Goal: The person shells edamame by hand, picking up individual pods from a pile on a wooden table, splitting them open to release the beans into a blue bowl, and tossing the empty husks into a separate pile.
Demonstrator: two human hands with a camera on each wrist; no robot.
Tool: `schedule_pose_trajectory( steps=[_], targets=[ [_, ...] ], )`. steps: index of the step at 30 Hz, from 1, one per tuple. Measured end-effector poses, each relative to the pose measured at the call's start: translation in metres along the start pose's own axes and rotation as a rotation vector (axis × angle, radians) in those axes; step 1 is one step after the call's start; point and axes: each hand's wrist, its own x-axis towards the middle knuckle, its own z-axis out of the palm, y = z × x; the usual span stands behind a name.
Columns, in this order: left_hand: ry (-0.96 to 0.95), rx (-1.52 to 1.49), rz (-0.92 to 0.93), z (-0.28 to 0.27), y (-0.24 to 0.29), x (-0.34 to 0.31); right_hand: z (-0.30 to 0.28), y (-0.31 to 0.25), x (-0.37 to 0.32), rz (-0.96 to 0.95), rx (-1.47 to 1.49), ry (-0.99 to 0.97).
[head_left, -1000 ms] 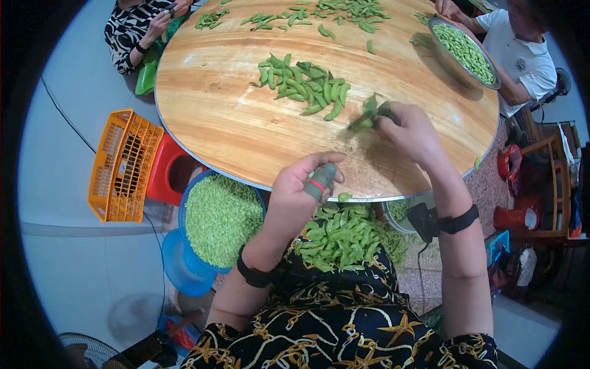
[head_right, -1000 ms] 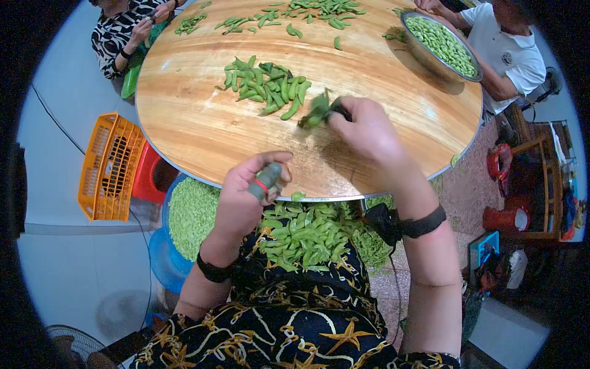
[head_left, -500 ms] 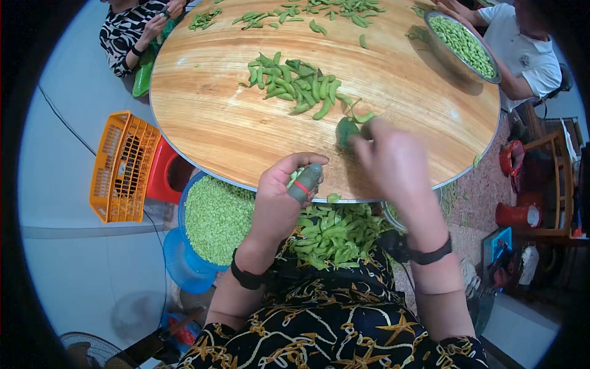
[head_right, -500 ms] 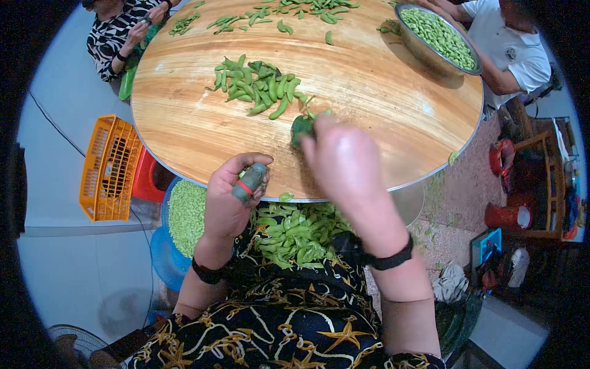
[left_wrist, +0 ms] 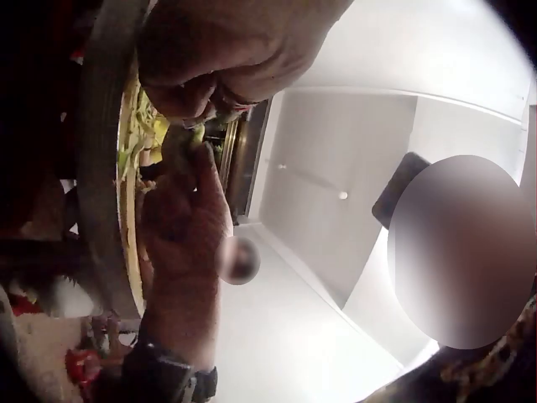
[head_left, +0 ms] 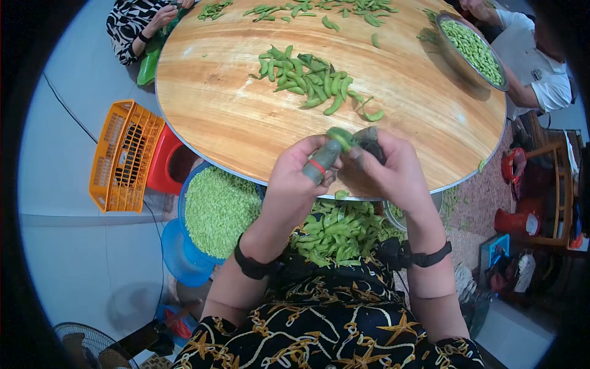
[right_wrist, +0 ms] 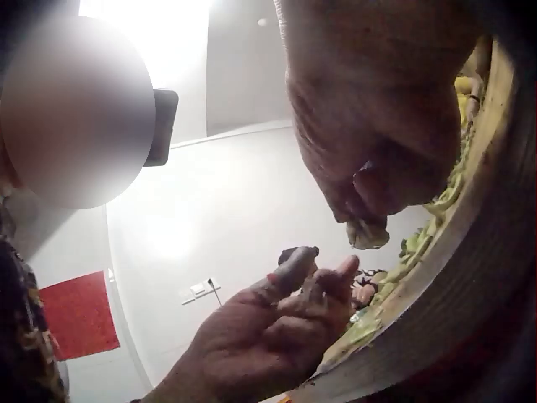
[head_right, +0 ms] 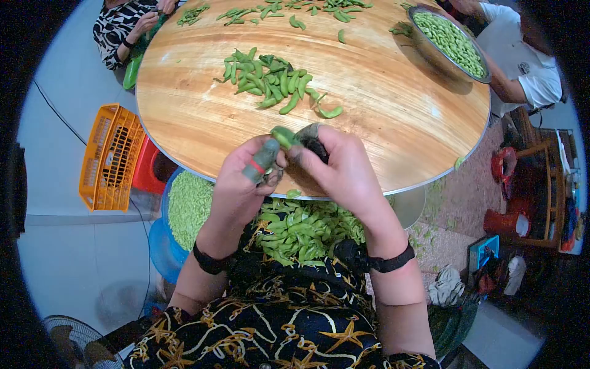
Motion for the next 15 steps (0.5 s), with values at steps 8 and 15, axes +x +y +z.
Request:
schedule_pose_trajectory(
  steps=[8, 15],
  targets=[
    [0.050, 0.087, 0.041, 0.008, -0.003, 0.002, 0.002, -0.001, -0.013, -0.059, -0.219, 0.196],
    [0.032, 0.173, 0.006, 0.011, 0.000, 0.001, -0.001, 0.001, -0.016, -0.011, 0.101, 0.110]
  ],
)
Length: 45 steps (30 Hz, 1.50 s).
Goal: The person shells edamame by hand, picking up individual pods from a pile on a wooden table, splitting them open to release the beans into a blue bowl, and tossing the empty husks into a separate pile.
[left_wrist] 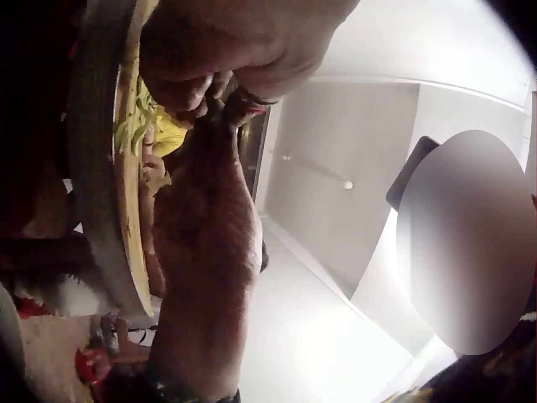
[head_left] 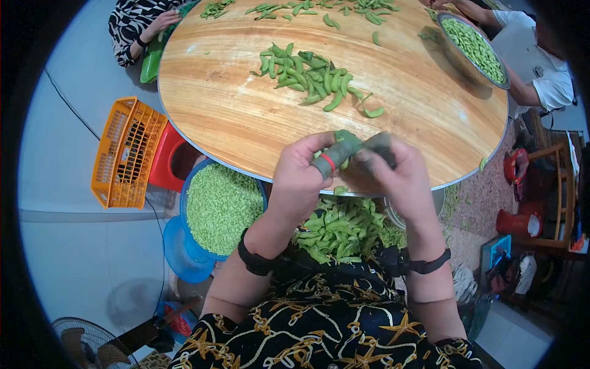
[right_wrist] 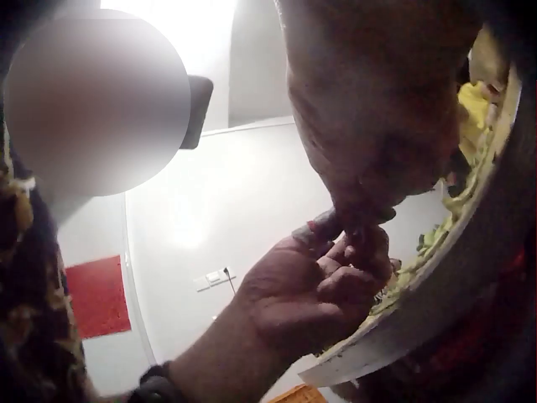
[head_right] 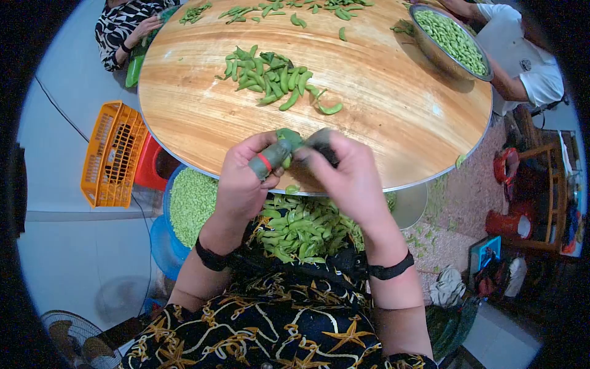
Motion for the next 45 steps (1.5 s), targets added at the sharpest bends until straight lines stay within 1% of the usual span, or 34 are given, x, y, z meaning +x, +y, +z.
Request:
schedule_pose_trajectory(
  steps=[1, 2, 4, 5, 6, 7, 8, 9, 10, 11, 12, 13, 14, 15, 16, 19, 22, 24, 26, 28, 30, 31, 32, 34, 35, 36, 37, 38, 40, 41, 42, 43, 44, 45],
  targets=[
    [0.004, 0.000, 0.002, 0.001, 0.001, 0.000, -0.009, -0.002, 0.001, 0.154, 0.104, -0.010],
    [-0.003, 0.001, -0.020, 0.003, 0.003, -0.001, -0.011, 0.000, 0.003, 0.080, 0.132, 0.072],
    [-0.007, 0.004, -0.042, 0.002, 0.005, -0.002, -0.038, -0.017, -0.004, 0.270, 0.038, -0.112],
    [-0.001, -0.074, -0.061, -0.001, 0.005, -0.001, -0.046, -0.023, -0.008, 0.269, 0.038, -0.113],
    [0.005, -0.155, -0.078, -0.003, 0.004, 0.000, -0.052, -0.028, -0.013, 0.191, -0.116, -0.366],
    [0.005, -0.159, -0.073, -0.003, 0.002, 0.002, -0.054, -0.031, -0.018, 0.107, -0.273, -0.619],
    [-0.013, -0.242, -0.038, -0.004, -0.001, 0.002, -0.036, -0.026, -0.027, 0.055, -0.534, -0.316],
    [-0.031, -0.323, -0.011, -0.004, -0.003, 0.000, -0.026, -0.023, -0.029, 0.047, -0.368, -0.249],
    [-0.034, -0.324, -0.015, -0.003, -0.005, 0.000, -0.021, -0.021, -0.030, 0.036, -0.205, -0.178],
    [-0.088, -0.333, -0.035, -0.002, -0.005, 0.000, -0.018, -0.024, -0.028, 0.036, -0.206, -0.178],
    [-0.138, -0.340, -0.058, -0.001, -0.006, -0.001, -0.015, -0.028, -0.026, 0.200, -0.025, -0.217],
    [-0.137, -0.336, -0.064, 0.002, -0.006, -0.004, -0.013, -0.030, -0.026, 0.363, 0.158, -0.254],
    [-0.091, -0.304, -0.032, 0.005, -0.006, -0.006, -0.012, -0.030, -0.025, 0.360, 0.159, -0.254],
    [-0.044, -0.275, 0.001, 0.007, -0.005, -0.006, -0.011, -0.029, -0.024, 0.377, 0.236, -0.279],
    [-0.041, -0.276, 0.001, 0.006, -0.006, -0.007, -0.011, -0.028, -0.024, 0.398, 0.315, -0.303],
    [-0.035, -0.341, 0.021, 0.003, -0.010, -0.008, -0.010, -0.016, -0.024, 0.399, 0.327, -0.365],
    [0.003, -0.233, 0.055, 0.001, -0.017, -0.009, -0.008, -0.006, -0.024, 0.393, 0.412, -0.337],
    [-0.058, -0.117, 0.148, 0.000, -0.020, -0.009, -0.005, -0.003, -0.025, 0.373, 0.385, -0.335],
    [-0.106, -0.162, 0.136, 0.002, -0.016, -0.009, -0.005, -0.004, -0.025, 0.352, 0.355, -0.333],
    [-0.149, -0.210, 0.125, -0.001, -0.015, -0.007, -0.005, -0.007, -0.027, 0.531, 0.639, -0.372],
    [-0.397, -0.469, -0.037, -0.012, -0.014, -0.005, -0.004, -0.013, -0.028, 0.537, 0.654, -0.395],
    [-0.396, -0.469, -0.036, -0.012, -0.013, -0.005, -0.004, -0.014, -0.027, 0.540, 0.668, -0.415],
    [-0.361, -0.441, -0.057, -0.011, -0.010, -0.006, -0.003, -0.014, -0.026, 0.539, 0.668, -0.414],
    [-0.327, -0.415, -0.078, -0.004, -0.009, -0.010, 0.001, -0.011, -0.025, 0.250, 0.148, -0.248],
    [-0.150, -0.102, 0.046, 0.006, -0.010, -0.012, 0.005, -0.006, -0.025, 0.250, 0.145, -0.249],
    [0.029, 0.210, 0.169, 0.011, -0.011, -0.014, 0.009, 0.001, -0.026, 0.118, 0.004, -0.156],
    [0.048, 0.299, 0.198, 0.005, -0.017, -0.012, 0.011, 0.004, -0.026, -0.015, -0.136, -0.062],
    [0.050, 0.297, 0.200, 0.005, -0.017, -0.013, 0.011, 0.003, -0.025, -0.016, -0.137, -0.064],
    [0.074, 0.110, 0.124, 0.003, -0.016, -0.015, 0.006, -0.004, -0.021, 0.445, 0.531, -0.115],
    [0.076, 0.109, 0.125, 0.000, -0.016, -0.015, 0.003, -0.007, -0.018, 0.495, 0.632, -0.167],
    [0.026, 0.053, 0.123, -0.005, -0.016, -0.015, 0.001, -0.007, -0.018, 0.497, 0.630, -0.171],
    [-0.024, -0.002, 0.123, -0.008, -0.014, -0.014, -0.001, -0.006, -0.017, 0.431, 0.359, -0.219],
    [-0.022, -0.003, 0.124, -0.009, -0.010, -0.014, -0.001, -0.006, -0.016, 0.360, 0.088, -0.262],
    [0.003, 0.252, 0.184, -0.006, -0.001, -0.014, -0.001, -0.005, -0.012, 0.362, 0.087, -0.263]
  ],
)
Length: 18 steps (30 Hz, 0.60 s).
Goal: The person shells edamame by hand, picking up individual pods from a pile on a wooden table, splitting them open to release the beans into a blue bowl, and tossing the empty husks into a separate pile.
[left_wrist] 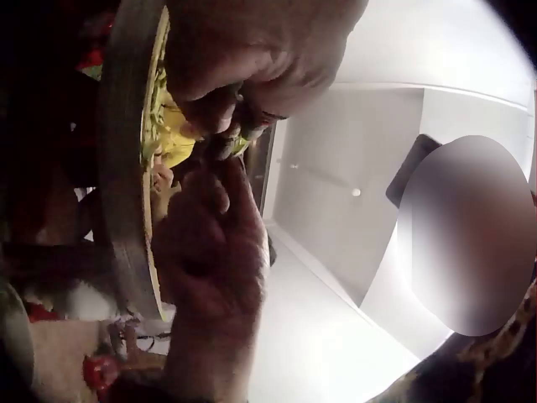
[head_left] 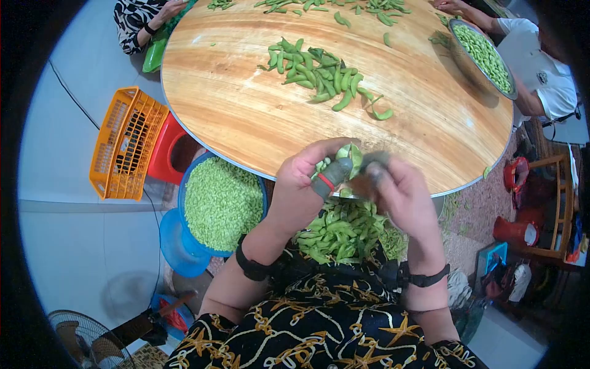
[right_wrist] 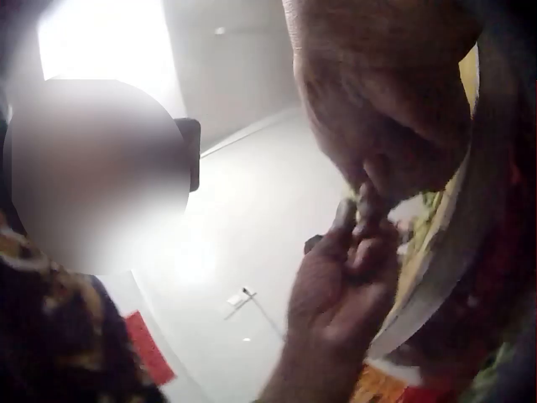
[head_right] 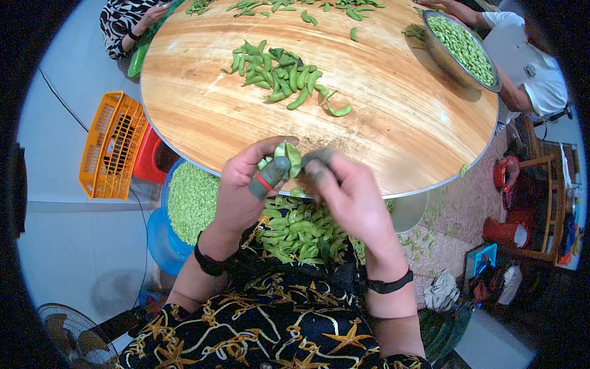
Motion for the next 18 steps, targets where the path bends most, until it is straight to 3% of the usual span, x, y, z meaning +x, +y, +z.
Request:
schedule_pose_trajectory(
  steps=[1, 2, 3, 5, 7, 9, 10, 12, 18],
  targets=[
    [0.007, 0.256, 0.058, 0.001, 0.006, 0.001, -0.002, -0.001, 0.006, -0.167, -0.052, 0.151],
    [0.005, 0.252, 0.058, 0.002, 0.009, 0.000, -0.003, -0.002, 0.008, -0.335, -0.107, 0.304],
    [0.002, 0.385, 0.097, 0.004, 0.011, -0.001, -0.002, -0.004, 0.008, -0.335, -0.111, 0.303],
    [0.004, 0.518, 0.133, 0.004, 0.013, -0.004, 0.001, -0.010, 0.005, -0.185, 0.025, 0.109],
    [-0.004, 0.676, 0.191, 0.004, 0.013, -0.004, 0.007, -0.011, 0.003, -0.149, 0.010, 0.130],
    [-0.030, 0.747, 0.265, -0.001, 0.010, -0.002, 0.012, -0.016, 0.003, -0.192, -0.334, 0.238],
    [-0.057, 0.823, 0.334, -0.006, 0.009, -0.002, 0.015, -0.013, 0.003, -0.192, -0.333, 0.225],
    [-0.054, 0.880, 0.339, -0.007, 0.008, -0.006, 0.026, -0.004, 0.002, -0.483, -0.608, 0.382],
    [0.023, 0.904, 0.338, -0.006, -0.004, -0.020, 0.041, 0.000, 0.005, -0.475, -0.610, 0.371]
  ],
)
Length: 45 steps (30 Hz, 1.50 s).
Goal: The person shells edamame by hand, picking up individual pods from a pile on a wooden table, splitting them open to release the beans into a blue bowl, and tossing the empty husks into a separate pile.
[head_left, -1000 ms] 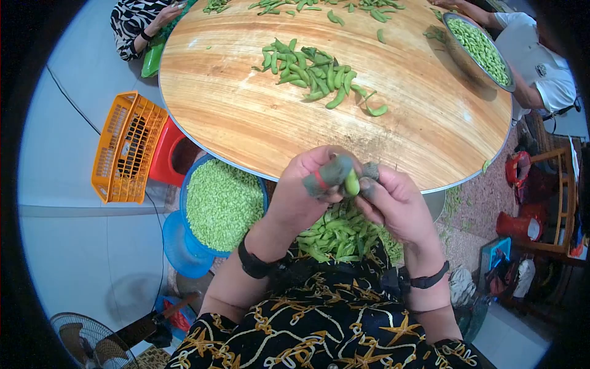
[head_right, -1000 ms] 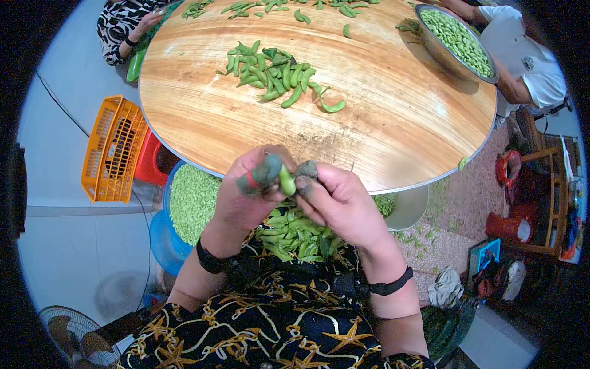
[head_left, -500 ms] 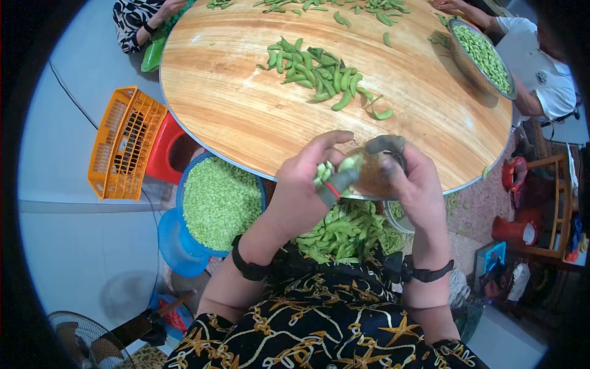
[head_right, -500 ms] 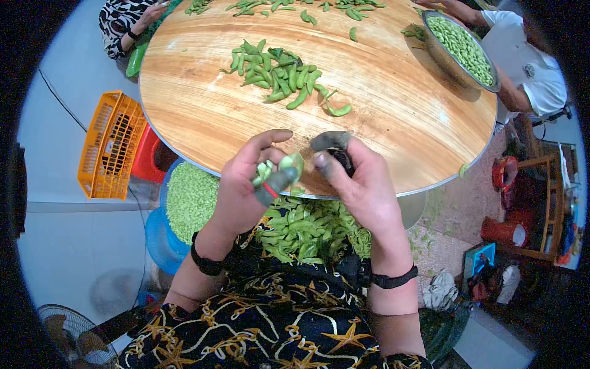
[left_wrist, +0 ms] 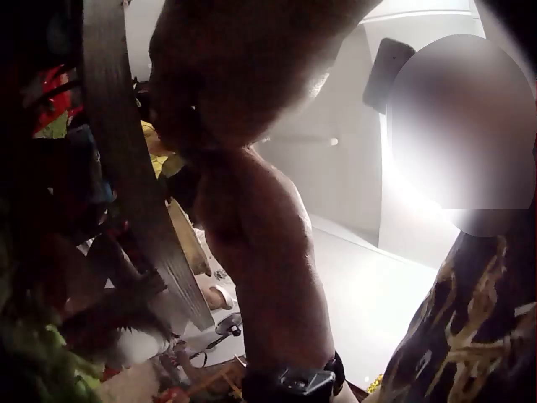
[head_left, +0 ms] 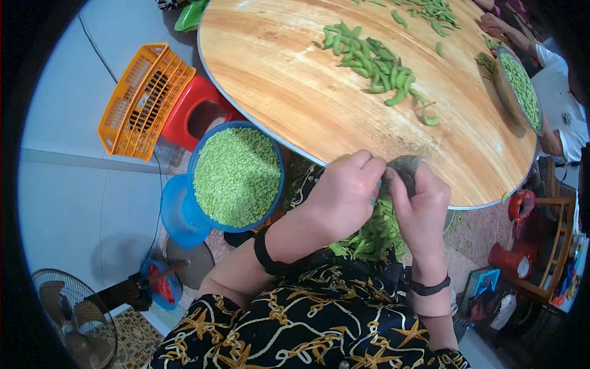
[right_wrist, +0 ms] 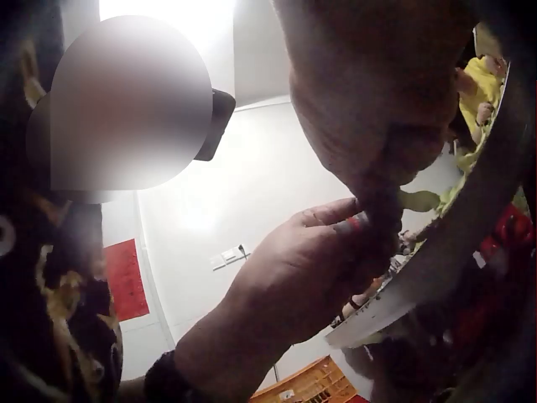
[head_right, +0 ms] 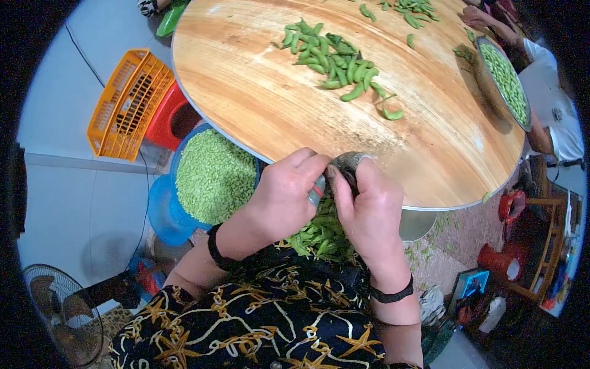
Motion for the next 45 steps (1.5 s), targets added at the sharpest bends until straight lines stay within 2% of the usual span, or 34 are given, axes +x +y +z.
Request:
schedule_pose_trajectory(
  steps=[2, 4, 5, 6, 7, 8, 9, 10, 11, 12, 14, 15, 16, 17, 18, 20, 21, 22, 23, 24, 25, 27, 29, 31, 33, 34, 36, 38, 39, 41, 43, 45],
  targets=[
    [0.012, -0.015, 0.008, -0.004, -0.007, -0.004, 0.004, -0.002, 0.000, -0.044, -0.018, 0.002],
    [0.022, -0.033, 0.013, -0.016, -0.012, -0.007, 0.006, -0.003, -0.001, 0.066, 0.117, -0.081],
    [-0.130, -0.208, -0.136, -0.032, -0.014, -0.009, 0.005, -0.004, -0.001, 0.064, 0.117, -0.090],
    [-0.283, -0.382, -0.283, -0.047, -0.019, -0.012, 0.003, -0.003, -0.002, 0.191, 0.275, -0.167],
    [-0.098, -0.338, -0.076, -0.050, -0.038, -0.024, -0.001, -0.002, -0.002, 0.320, 0.432, -0.243],
    [-0.227, -0.505, -0.531, -0.076, -0.037, -0.031, -0.011, 0.004, -0.002, 0.345, 0.499, -0.418],
    [-0.011, -0.554, -0.429, -0.078, -0.062, -0.045, -0.012, 0.020, -0.002, 0.093, 0.558, -0.557],
    [0.020, -0.459, -0.534, -0.091, -0.090, -0.060, -0.021, 0.013, 0.002, 0.132, 0.464, -0.696],
    [0.127, -0.551, -0.675, -0.100, -0.119, -0.072, -0.030, 0.004, 0.004, 0.170, 0.369, -0.834],
    [0.238, -0.644, -0.813, -0.104, -0.149, -0.084, -0.029, 0.005, 0.001, 0.171, 0.371, -0.838],
    [0.298, -0.454, -1.072, -0.102, -0.208, -0.118, -0.026, 0.007, -0.003, 0.125, 0.411, -0.842],
    [0.302, -0.453, -1.077, -0.103, -0.228, -0.133, -0.027, 0.006, -0.003, 0.125, 0.412, -0.848],
    [0.175, 0.006, -1.090, -0.104, -0.245, -0.145, -0.030, 0.007, -0.002, 0.131, 0.379, -0.823],
    [0.037, 0.461, -1.059, -0.103, -0.254, -0.148, -0.034, 0.008, -0.001, 0.140, 0.343, -0.792],
    [0.121, 0.416, -0.992, -0.108, -0.232, -0.138, -0.036, 0.011, -0.002, 0.147, 0.340, -0.790],
    [0.219, 0.230, -0.801, -0.115, -0.216, -0.130, -0.043, 0.018, 0.000, 0.212, 0.408, -0.483],
    [0.163, -0.088, -0.810, -0.121, -0.186, -0.113, -0.053, 0.020, 0.006, 0.339, 0.225, -0.419],
    [0.091, -0.410, -0.801, -0.126, -0.149, -0.094, -0.055, 0.024, 0.014, 0.315, 0.128, -0.267],
    [0.041, -0.620, -0.685, -0.125, -0.127, -0.082, -0.054, 0.029, 0.023, 0.290, 0.030, -0.116],
    [-0.083, -0.779, -0.547, -0.126, -0.109, -0.068, -0.054, 0.033, 0.033, 0.241, -0.074, -0.056],
    [-0.099, -0.790, -0.528, -0.123, -0.090, -0.055, -0.054, 0.038, 0.043, 0.193, -0.169, -0.002],
    [-0.150, -0.637, -0.340, -0.106, -0.051, -0.030, -0.048, 0.047, 0.057, 0.173, -0.205, 0.010],
    [-0.177, -0.665, -0.297, -0.083, -0.020, -0.012, -0.041, 0.056, 0.064, 0.149, -0.231, 0.010],
    [-0.202, -0.690, -0.263, -0.064, -0.004, 0.002, -0.033, 0.061, 0.066, 0.054, -0.495, 0.012],
    [-0.383, -0.503, -0.131, -0.048, 0.001, 0.019, -0.032, 0.060, 0.065, 0.075, -0.523, 0.043],
    [-0.385, -0.500, -0.129, -0.037, 0.004, 0.024, -0.031, 0.064, 0.063, 0.026, -0.458, 0.073],
    [-0.269, -0.876, -0.467, -0.011, 0.007, 0.033, -0.032, 0.064, 0.058, -0.026, -0.390, 0.103],
    [-0.227, -0.944, -0.467, 0.005, 0.006, 0.039, -0.034, 0.054, 0.045, 0.171, 0.381, -0.021],
    [-0.188, -1.014, -0.467, 0.012, 0.005, 0.041, -0.037, 0.047, 0.038, 0.173, 0.384, -0.018],
    [-0.158, -1.110, -0.403, 0.024, 0.004, 0.041, -0.042, 0.035, 0.027, 0.432, 0.801, -0.233],
    [-0.105, -1.162, -0.401, 0.027, 0.011, 0.041, -0.037, 0.035, 0.020, 0.430, 0.850, -0.226],
    [-0.081, -1.206, -0.400, 0.029, 0.010, 0.039, -0.035, 0.029, 0.017, 0.525, 1.091, -0.275]
  ],
)
